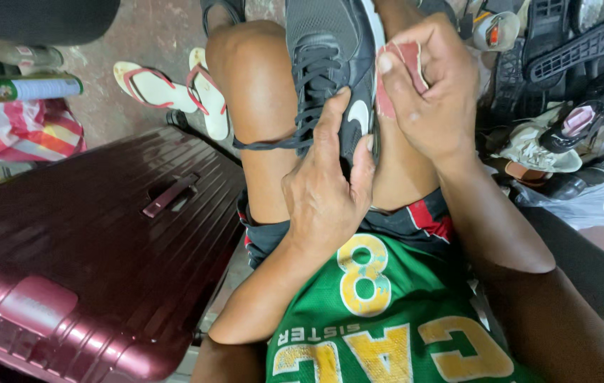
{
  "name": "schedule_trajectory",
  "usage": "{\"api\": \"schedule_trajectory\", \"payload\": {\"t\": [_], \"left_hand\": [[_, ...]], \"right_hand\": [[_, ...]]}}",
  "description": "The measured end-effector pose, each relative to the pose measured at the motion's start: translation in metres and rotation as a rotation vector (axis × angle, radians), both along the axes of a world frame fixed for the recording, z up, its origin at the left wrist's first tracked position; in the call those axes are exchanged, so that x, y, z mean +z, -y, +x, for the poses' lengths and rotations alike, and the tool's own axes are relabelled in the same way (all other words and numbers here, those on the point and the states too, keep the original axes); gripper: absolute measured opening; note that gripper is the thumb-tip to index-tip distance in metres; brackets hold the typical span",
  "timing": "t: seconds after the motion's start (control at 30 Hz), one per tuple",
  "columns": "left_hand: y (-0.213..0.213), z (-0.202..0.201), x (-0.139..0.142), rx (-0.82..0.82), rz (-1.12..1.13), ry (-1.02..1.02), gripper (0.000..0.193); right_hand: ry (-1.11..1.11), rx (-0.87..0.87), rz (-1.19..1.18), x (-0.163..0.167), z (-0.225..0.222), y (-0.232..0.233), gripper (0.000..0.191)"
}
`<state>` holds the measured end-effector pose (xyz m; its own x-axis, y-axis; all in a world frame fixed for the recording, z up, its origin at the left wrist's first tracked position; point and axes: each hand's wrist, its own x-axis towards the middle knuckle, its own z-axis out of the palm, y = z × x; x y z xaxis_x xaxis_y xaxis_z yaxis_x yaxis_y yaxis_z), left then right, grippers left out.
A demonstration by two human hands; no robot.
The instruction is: The person sits on the floor and scrubs the soles and midsoles of sneakers using a small handheld abrasive pad, working the shoe over their lap and turning it to reach different areas. They set one shoe aside and continue on another before placing the finished shoe down.
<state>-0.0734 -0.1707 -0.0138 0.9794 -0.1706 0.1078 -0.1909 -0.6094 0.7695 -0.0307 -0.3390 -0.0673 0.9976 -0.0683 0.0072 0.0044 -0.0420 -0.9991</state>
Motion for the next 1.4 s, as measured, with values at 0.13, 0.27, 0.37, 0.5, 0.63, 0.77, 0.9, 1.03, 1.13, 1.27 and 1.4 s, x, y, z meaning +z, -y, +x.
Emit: {"api": "schedule_trajectory", "payload": {"t": [0.13, 0.27, 0.37, 0.5, 0.63, 0.77, 0.9, 1.03, 1.13, 1.27, 1.4], "left_hand": [[-0.001, -0.002, 0.001, 0.001, -0.011, -0.041, 0.054], [0.001, -0.005, 0.001, -0.002, -0.003, -0.019, 0.052], [0.001, -0.004, 0.001, 0.004, 0.013, -0.049, 0.053], [0.000, -0.004, 0.004, -0.025, -0.005, 0.005, 0.051], [0.001, -0.003, 0.002, -0.027, 0.003, -0.043, 0.054], [0.000, -0.005, 0.001, 0.007, 0.005, -0.002, 0.051], [0.001, -0.006, 0.001, -0.005, -0.010, -0.031, 0.054], [0.000, -0.003, 0.002, 0.025, 0.003, -0.006, 0.053], [0.000, -0.004, 0.004, -0.003, -0.026, -0.004, 0.051], [0.000, -0.003, 0.004, -0.014, 0.005, -0.049, 0.056], [-0.001, -0.002, 0.003, 0.012, -0.011, -0.022, 0.055]], "right_hand": [[0.033, 0.025, -0.098, -0.004, -0.009, -0.002, 0.010], [0.077, -0.050, -0.127, -0.007, -0.006, -0.003, 0.009], [0.078, -0.047, -0.163, -0.007, -0.003, -0.004, 0.010], [0.081, -0.046, -0.168, -0.003, -0.004, -0.005, 0.007], [0.103, -0.068, -0.239, -0.002, -0.003, -0.004, 0.009], [0.022, -0.088, -0.340, -0.005, 0.000, -0.004, 0.008], [0.106, -0.096, -0.191, -0.006, 0.000, -0.004, 0.010], [0.046, -0.091, -0.260, -0.001, 0.002, -0.006, 0.011], [0.177, -0.116, -0.303, 0.004, 0.013, -0.009, 0.007], [0.153, -0.177, -0.014, 0.005, 0.031, 0.002, 0.008], [0.039, -0.092, 0.152, -0.003, 0.020, 0.007, 0.010]]}}
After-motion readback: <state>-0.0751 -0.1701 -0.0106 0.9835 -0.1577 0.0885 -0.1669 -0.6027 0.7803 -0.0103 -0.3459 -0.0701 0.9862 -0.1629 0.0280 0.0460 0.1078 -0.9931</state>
